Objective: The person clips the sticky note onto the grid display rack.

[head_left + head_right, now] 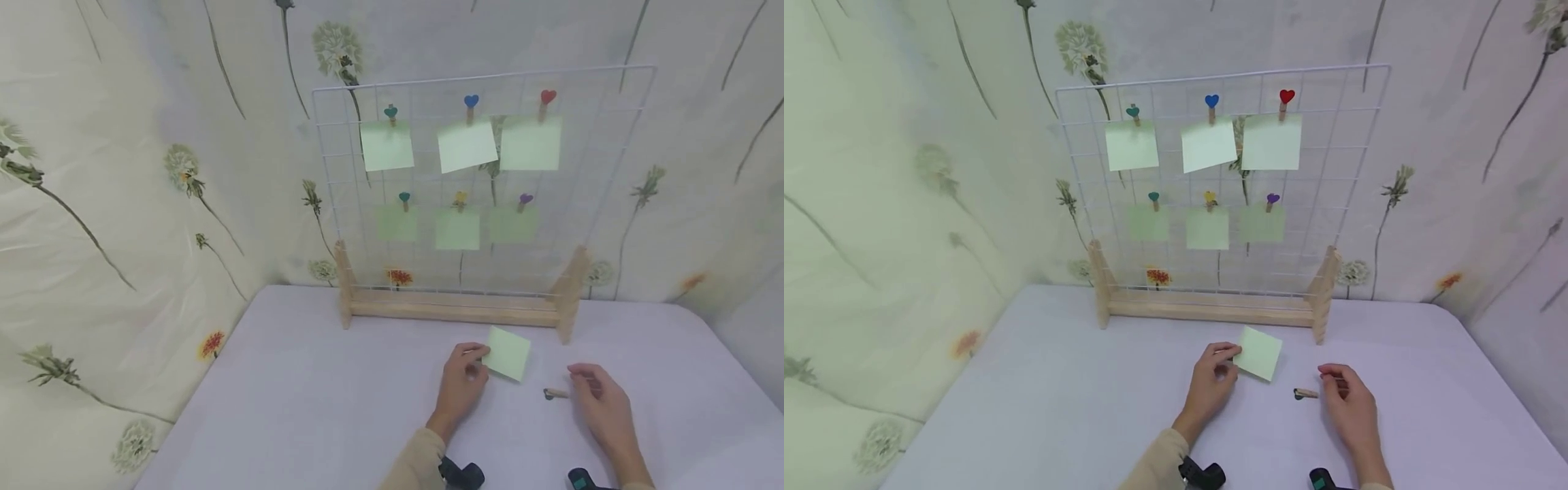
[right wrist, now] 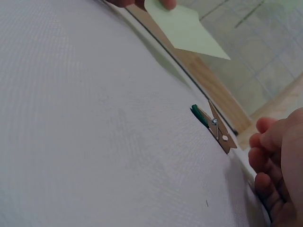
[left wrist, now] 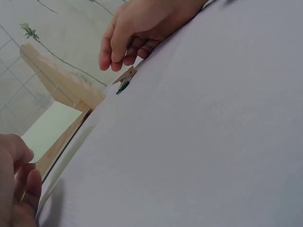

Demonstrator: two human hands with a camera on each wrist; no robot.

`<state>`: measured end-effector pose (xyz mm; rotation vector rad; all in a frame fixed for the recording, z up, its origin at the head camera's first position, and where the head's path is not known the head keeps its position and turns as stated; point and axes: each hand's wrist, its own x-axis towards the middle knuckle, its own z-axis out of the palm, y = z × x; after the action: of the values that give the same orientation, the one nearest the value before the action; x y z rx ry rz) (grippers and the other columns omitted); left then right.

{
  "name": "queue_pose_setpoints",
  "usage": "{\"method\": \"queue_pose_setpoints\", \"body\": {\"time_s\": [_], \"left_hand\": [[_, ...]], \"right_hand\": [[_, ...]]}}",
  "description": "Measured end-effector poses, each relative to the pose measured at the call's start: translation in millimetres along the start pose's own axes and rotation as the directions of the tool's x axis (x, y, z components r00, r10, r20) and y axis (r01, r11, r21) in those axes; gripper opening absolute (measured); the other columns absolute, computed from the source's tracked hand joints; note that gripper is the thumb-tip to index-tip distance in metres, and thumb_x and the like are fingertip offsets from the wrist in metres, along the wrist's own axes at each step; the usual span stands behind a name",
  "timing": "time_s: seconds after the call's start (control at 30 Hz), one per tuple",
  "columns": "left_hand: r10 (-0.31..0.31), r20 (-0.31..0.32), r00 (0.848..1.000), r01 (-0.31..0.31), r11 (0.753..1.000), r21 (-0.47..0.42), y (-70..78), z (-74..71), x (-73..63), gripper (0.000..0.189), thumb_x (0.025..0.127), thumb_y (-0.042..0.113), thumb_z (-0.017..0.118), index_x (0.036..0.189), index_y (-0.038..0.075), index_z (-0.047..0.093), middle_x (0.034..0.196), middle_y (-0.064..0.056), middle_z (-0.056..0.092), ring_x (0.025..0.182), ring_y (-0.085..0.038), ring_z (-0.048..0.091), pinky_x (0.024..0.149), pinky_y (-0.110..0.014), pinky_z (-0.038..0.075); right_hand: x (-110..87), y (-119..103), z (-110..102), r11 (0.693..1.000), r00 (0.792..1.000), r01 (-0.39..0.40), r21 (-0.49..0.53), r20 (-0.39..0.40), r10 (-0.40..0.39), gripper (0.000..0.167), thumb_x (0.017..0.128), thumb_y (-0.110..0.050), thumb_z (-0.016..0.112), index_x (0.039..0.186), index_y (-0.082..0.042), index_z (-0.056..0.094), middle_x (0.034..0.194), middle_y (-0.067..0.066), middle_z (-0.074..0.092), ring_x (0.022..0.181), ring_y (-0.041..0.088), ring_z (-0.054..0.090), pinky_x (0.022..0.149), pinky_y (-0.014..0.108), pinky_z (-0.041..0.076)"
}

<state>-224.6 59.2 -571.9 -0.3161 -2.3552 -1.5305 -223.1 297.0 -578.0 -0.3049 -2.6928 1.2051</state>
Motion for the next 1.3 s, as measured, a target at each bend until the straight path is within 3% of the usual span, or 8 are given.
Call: {"method": "queue_pose_setpoints", "body": {"time_s": [0.17,0.33,0.57,0.73,0.83,0.97,1.17,1.3], "left_hand": [[-0.040,-0.006,0.999,0.040,0.997,-0.063,1.5,-2.1,-2.0,0.036,0.083,0.003,0.063,0.117,0.017,0.066,0.119,0.006,0.057,0.101,-0.005,0.057,0.079,-0.015,0.049],[-0.030,0.009,1.000,0.030,0.997,-0.066,1.2,-3.2,0.3,0.036,0.083,0.004,0.062,0.116,0.019,0.067,0.117,0.006,0.056,0.103,-0.005,0.056,0.079,-0.016,0.049],[-0.070,-0.061,0.996,0.062,0.990,-0.124,1.8,-5.8,1.6,0.036,0.081,0.000,0.063,0.111,0.019,0.069,0.112,0.004,0.056,0.100,-0.007,0.056,0.080,-0.017,0.051],[-0.109,-0.138,0.984,0.085,0.982,-0.170,2.0,-6.2,-0.2,0.034,0.080,-0.001,0.065,0.108,0.017,0.070,0.110,0.001,0.056,0.100,-0.011,0.057,0.080,-0.019,0.053],[-0.161,-0.172,0.972,0.129,0.975,-0.184,0.2,-5.1,-2.2,0.032,0.079,0.001,0.065,0.105,0.019,0.071,0.106,0.003,0.056,0.095,-0.009,0.057,0.078,-0.019,0.053],[-0.214,-0.178,0.961,0.176,0.963,-0.205,-1.9,-4.0,-2.5,0.033,0.079,0.002,0.065,0.102,0.025,0.071,0.103,0.006,0.055,0.092,-0.006,0.056,0.074,-0.018,0.052],[-0.240,-0.188,0.952,0.194,0.952,-0.236,-1.0,-6.5,0.5,0.036,0.079,0.001,0.062,0.102,0.027,0.071,0.104,0.006,0.056,0.094,-0.009,0.055,0.074,-0.019,0.051],[-0.278,-0.176,0.944,0.233,0.943,-0.239,-0.4,-7.5,1.3,0.038,0.078,0.000,0.061,0.102,0.028,0.071,0.105,0.007,0.056,0.096,-0.009,0.055,0.075,-0.019,0.050]], "right_hand": [[-5.0,-1,-4,0.998,0.998,0.056,0.014,-0.004,-0.056,0.035,0.101,-0.028,0.036,0.124,-0.009,0.054,0.132,0.018,0.054,0.116,0.040,0.051,0.090,0.056,0.042],[-8.6,-2,-5,0.999,0.999,0.034,0.009,-0.002,-0.034,0.035,0.101,-0.029,0.036,0.124,-0.010,0.054,0.132,0.017,0.054,0.116,0.039,0.051,0.090,0.056,0.042],[-9.8,-3,-7,0.999,0.999,0.036,0.035,-0.008,-0.036,0.035,0.101,-0.030,0.037,0.124,-0.009,0.054,0.133,0.017,0.054,0.119,0.040,0.050,0.091,0.055,0.042],[-8.4,-1,-6,0.997,0.997,0.073,0.023,-0.006,-0.073,0.035,0.101,-0.030,0.036,0.123,-0.010,0.055,0.133,0.017,0.054,0.122,0.040,0.048,0.094,0.057,0.041],[-10.4,0,-5,0.999,0.998,0.054,0.008,0.014,-0.054,0.036,0.101,-0.031,0.035,0.123,-0.010,0.055,0.135,0.018,0.052,0.125,0.041,0.045,0.096,0.058,0.039],[-11.8,2,-7,0.999,0.998,0.049,-0.004,0.026,-0.049,0.035,0.101,-0.030,0.035,0.123,-0.009,0.055,0.134,0.018,0.053,0.127,0.042,0.043,0.097,0.059,0.038],[-8.5,2,-10,0.991,0.991,0.134,0.014,0.006,-0.134,0.033,0.101,-0.029,0.037,0.120,-0.010,0.056,0.129,0.017,0.056,0.121,0.040,0.049,0.093,0.058,0.041],[-9.2,3,-9,0.991,0.991,0.131,0.009,0.004,-0.131,0.032,0.101,-0.029,0.038,0.120,-0.010,0.056,0.130,0.018,0.056,0.123,0.040,0.047,0.094,0.059,0.040]]}}
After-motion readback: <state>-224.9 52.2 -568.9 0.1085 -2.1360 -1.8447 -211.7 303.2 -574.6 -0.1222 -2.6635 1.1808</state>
